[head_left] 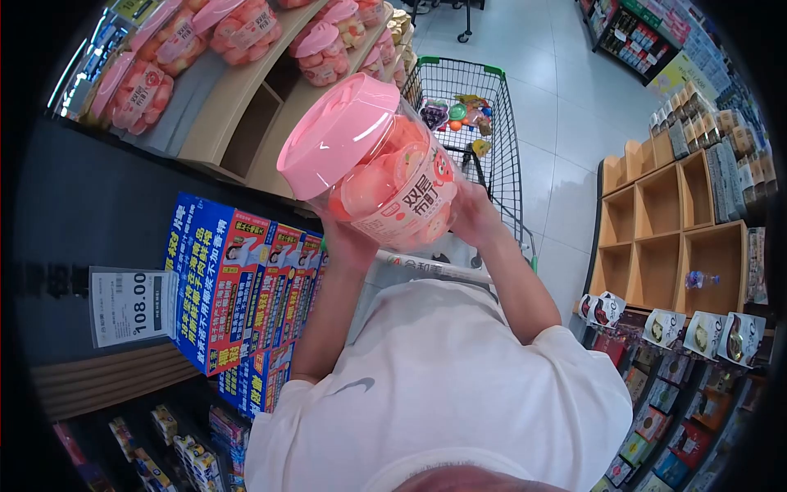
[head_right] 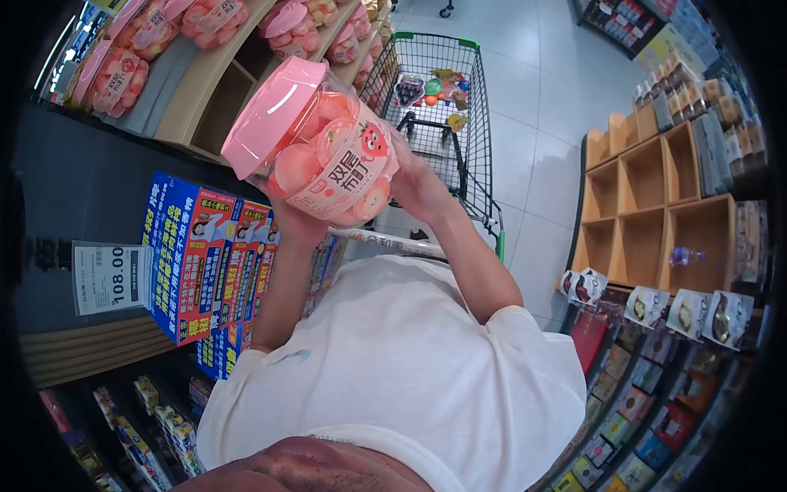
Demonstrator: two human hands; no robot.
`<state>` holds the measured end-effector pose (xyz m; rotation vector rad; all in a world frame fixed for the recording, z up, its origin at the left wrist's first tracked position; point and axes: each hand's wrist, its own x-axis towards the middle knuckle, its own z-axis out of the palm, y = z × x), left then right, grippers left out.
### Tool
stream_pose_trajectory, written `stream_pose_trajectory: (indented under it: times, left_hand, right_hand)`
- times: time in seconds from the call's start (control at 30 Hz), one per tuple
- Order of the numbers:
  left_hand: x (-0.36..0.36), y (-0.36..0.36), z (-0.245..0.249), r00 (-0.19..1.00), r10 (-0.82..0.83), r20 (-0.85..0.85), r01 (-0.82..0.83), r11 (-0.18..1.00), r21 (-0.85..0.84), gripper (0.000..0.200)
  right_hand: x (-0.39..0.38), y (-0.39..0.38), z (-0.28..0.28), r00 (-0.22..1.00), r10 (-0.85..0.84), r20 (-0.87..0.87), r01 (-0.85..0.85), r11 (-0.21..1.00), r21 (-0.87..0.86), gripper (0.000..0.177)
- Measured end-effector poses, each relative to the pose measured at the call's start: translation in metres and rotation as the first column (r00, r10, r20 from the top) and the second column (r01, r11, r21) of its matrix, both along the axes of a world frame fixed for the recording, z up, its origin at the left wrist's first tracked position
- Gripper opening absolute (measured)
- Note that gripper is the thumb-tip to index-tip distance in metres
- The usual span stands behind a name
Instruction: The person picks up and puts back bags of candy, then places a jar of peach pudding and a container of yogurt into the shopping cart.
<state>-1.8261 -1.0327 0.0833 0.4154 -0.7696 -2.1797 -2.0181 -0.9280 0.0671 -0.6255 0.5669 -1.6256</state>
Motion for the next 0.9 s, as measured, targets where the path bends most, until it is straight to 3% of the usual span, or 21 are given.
stream_pose_trajectory:
  times: [0.1,0.23,0.33,0.43,0.53,0.57,0.63,0.73,0.77,0.9]
  left_hand:
    - [0.001,-0.008,0.000,0.997,0.077,0.014,-0.078,0.997,0.028,0.075]
    - [0.009,-0.016,-0.019,0.996,0.042,0.073,-0.048,0.996,0.080,0.082]
    - [0.018,-0.027,-0.052,0.995,-0.094,-0.026,0.097,0.985,0.139,0.077]
    - [0.020,-0.023,-0.047,0.998,-0.026,0.061,0.023,0.998,0.059,0.075]
    - [0.024,-0.019,-0.043,0.976,0.008,0.215,0.021,0.991,-0.134,0.077]
    - [0.029,-0.020,-0.053,0.973,-0.061,0.222,0.076,0.995,-0.059,0.079]
    - [0.028,-0.018,-0.059,0.968,-0.041,0.248,0.077,0.988,-0.135,0.086]
    - [0.023,-0.018,-0.049,0.974,-0.046,0.222,0.121,0.934,-0.335,0.100]
    - [0.020,-0.020,-0.042,0.978,-0.055,0.200,0.135,0.900,-0.414,0.105]
    - [0.014,-0.025,-0.029,0.954,-0.105,0.281,0.230,0.858,-0.459,0.112]
  right_hand:
    - [0.000,0.006,0.033,0.976,0.104,-0.192,-0.076,0.986,0.149,0.105]
    - [-0.008,0.015,0.035,0.889,0.231,-0.394,-0.164,0.967,0.197,0.097]
    - [-0.016,0.020,0.037,0.822,0.265,-0.504,-0.160,0.957,0.242,0.092]
    - [-0.018,0.020,0.044,0.779,0.233,-0.581,-0.104,0.964,0.246,0.089]
    - [-0.015,0.024,0.064,0.722,0.255,-0.644,-0.069,0.952,0.300,0.090]
    - [-0.010,0.026,0.073,0.703,0.276,-0.655,-0.070,0.944,0.323,0.090]
    - [-0.003,0.032,0.086,0.648,0.314,-0.694,-0.046,0.925,0.376,0.092]
    - [-0.026,0.039,0.080,0.830,0.449,-0.331,-0.263,0.838,0.478,0.089]
    - [-0.029,0.043,0.082,0.892,0.403,-0.207,-0.275,0.844,0.460,0.082]
    - [-0.013,0.050,0.076,0.949,0.215,-0.231,-0.042,0.811,0.583,0.071]
